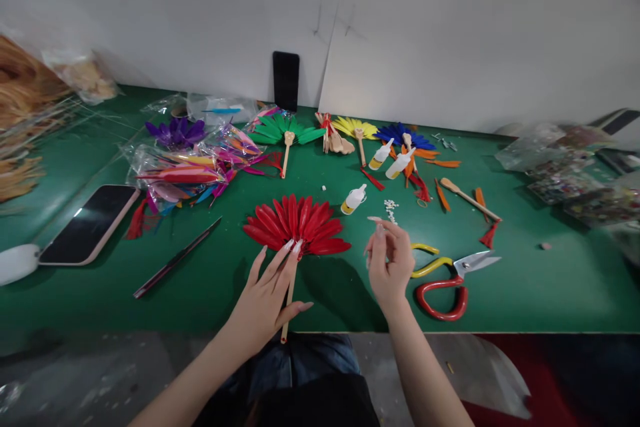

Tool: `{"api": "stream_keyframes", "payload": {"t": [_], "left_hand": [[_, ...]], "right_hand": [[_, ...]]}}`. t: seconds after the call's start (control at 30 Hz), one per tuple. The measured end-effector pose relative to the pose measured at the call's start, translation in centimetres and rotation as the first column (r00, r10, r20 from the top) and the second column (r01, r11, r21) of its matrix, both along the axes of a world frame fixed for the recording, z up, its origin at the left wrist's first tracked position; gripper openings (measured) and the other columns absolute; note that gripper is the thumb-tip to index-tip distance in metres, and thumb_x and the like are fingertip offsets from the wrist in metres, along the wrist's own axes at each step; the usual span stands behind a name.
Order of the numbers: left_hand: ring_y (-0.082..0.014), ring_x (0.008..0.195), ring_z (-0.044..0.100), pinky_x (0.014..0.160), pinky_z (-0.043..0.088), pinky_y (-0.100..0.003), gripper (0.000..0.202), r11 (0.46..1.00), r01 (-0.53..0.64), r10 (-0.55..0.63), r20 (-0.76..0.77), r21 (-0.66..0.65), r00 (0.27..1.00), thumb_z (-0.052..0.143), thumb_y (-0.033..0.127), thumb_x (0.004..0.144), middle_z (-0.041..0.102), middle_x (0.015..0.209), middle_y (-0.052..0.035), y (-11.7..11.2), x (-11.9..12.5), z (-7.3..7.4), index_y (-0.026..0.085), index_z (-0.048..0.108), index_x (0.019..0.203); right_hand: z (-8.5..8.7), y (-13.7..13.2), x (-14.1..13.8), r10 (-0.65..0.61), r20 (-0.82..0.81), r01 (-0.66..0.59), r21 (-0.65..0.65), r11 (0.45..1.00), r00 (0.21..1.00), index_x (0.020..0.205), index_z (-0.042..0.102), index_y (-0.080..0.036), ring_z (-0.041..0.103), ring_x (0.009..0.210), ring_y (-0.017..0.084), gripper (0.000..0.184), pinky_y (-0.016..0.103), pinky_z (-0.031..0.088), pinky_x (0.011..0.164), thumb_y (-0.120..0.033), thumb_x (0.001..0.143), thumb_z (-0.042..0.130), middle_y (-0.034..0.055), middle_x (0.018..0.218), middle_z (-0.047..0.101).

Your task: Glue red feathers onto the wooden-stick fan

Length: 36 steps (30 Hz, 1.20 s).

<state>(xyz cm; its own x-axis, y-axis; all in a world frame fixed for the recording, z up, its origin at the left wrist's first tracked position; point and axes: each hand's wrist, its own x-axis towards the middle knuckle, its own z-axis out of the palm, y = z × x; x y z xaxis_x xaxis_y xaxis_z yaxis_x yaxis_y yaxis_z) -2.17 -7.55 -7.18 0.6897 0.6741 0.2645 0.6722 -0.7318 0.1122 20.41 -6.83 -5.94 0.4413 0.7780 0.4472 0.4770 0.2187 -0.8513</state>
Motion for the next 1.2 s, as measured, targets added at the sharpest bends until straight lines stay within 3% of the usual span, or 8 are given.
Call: {"api": "stream_keyframes", "payload": {"t": [0.33,0.67,0.87,1.0,1.2], "left_hand": [[-0.0244,0.137,0.030,0.113,0.014,-0.045,0.074,1.000,-0.009,0.010,0.039,-0.029,0.999,0.035,0.049,0.095,0.040,0.145,-0.0136,0.1,0.0,0.5,0.012,0.001,0.149],[-0.0243,0.141,0.018,0.114,0.013,-0.046,0.071,0.988,-0.068,0.086,0.131,-0.141,0.988,0.034,0.045,0.096,0.032,0.150,-0.0124,0.0,-0.5,1.1,0.014,-0.001,0.150],[-0.0238,0.142,0.016,0.113,0.015,-0.051,0.059,0.952,-0.270,0.307,0.429,-0.146,0.849,0.030,0.030,0.098,0.030,0.151,-0.0103,0.7,-2.4,2.1,0.020,0.002,0.150],[-0.0238,0.140,0.024,0.113,0.020,-0.051,0.059,0.934,-0.335,0.348,0.537,-0.126,0.768,0.036,0.023,0.096,0.040,0.146,-0.0076,0.7,-3.3,2.2,0.026,0.011,0.149],[-0.0251,0.135,0.033,0.108,0.034,-0.048,0.048,0.910,-0.387,0.391,0.608,-0.146,0.691,0.043,0.018,0.093,0.051,0.134,-0.0082,0.0,-3.6,2.3,0.026,0.036,0.140]], "right_hand": [[-0.4,-0.6,0.4,-0.003,-0.011,0.003,-0.026,1.000,1.000,0.102,0.054,-0.020,0.050,0.043,0.008,0.014,0.020,0.039,0.041,-0.026,0.093,0.047,-0.0060,0.057,0.050],[-0.2,-1.0,0.2,0.007,-0.022,-0.007,-0.035,0.999,1.000,0.102,0.054,-0.019,0.049,0.042,0.008,0.014,0.020,0.040,0.041,-0.026,0.093,0.047,-0.0062,0.056,0.050],[0.4,-1.8,-0.2,0.087,0.004,-0.087,-0.082,0.993,0.996,0.098,0.057,-0.020,0.053,0.043,0.009,0.013,0.020,0.043,0.041,-0.027,0.087,0.058,-0.0044,0.059,0.057],[0.9,-2.3,-0.6,0.218,0.013,-0.213,-0.171,0.962,0.976,0.086,0.062,-0.020,0.057,0.043,0.009,0.012,0.021,0.048,0.044,-0.029,0.089,0.055,-0.0009,0.063,0.066],[2.3,-2.8,-1.7,0.287,-0.055,-0.292,-0.179,0.940,0.956,0.094,0.063,-0.020,0.063,0.051,0.012,0.012,0.024,0.053,0.051,-0.028,0.085,0.060,0.0033,0.078,0.072]]}}
